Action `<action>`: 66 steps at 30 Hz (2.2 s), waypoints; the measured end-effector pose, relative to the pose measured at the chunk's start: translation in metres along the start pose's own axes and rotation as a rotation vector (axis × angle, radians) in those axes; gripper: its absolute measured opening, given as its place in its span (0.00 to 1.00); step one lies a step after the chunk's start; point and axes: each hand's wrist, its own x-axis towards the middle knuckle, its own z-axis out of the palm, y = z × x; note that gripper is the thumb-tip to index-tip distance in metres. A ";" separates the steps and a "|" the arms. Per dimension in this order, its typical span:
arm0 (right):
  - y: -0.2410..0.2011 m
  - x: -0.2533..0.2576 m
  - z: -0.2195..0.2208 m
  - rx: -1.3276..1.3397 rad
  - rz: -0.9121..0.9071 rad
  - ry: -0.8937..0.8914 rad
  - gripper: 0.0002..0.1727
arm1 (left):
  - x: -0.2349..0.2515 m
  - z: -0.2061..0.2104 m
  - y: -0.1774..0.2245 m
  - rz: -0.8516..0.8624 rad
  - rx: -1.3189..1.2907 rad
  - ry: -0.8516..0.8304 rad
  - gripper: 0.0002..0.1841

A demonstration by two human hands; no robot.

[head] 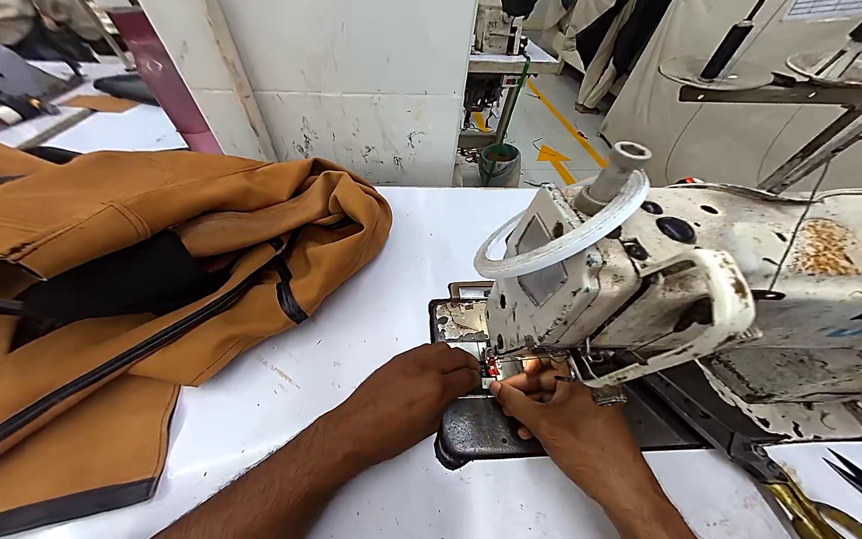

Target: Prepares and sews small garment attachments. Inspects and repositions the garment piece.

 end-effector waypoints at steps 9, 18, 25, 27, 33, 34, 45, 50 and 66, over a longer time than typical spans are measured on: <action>0.002 -0.001 0.004 0.015 -0.060 0.071 0.12 | -0.001 0.000 0.001 0.046 0.019 -0.011 0.17; -0.001 -0.005 0.004 -0.020 -0.062 0.068 0.12 | 0.000 -0.002 0.000 0.054 -0.016 -0.033 0.17; -0.003 0.000 0.002 -0.031 -0.036 0.036 0.11 | 0.001 -0.002 0.001 0.047 -0.016 -0.034 0.17; -0.005 0.003 0.001 -0.053 -0.027 0.007 0.10 | 0.000 -0.002 0.002 0.046 -0.018 -0.029 0.17; -0.005 0.004 -0.001 -0.065 -0.023 -0.005 0.13 | -0.001 0.000 0.001 0.052 0.007 -0.067 0.20; -0.003 0.002 -0.003 -0.075 -0.045 -0.006 0.14 | 0.000 0.000 0.001 0.052 0.010 -0.068 0.20; 0.045 -0.006 -0.016 -0.526 -0.777 0.171 0.18 | -0.001 0.001 0.002 0.058 0.029 -0.046 0.18; 0.046 -0.007 -0.010 -0.601 -0.829 0.161 0.20 | -0.002 0.000 0.002 0.065 0.041 -0.034 0.18; 0.042 -0.011 -0.005 -0.730 -0.846 0.148 0.20 | -0.004 0.000 0.002 0.076 0.084 -0.001 0.20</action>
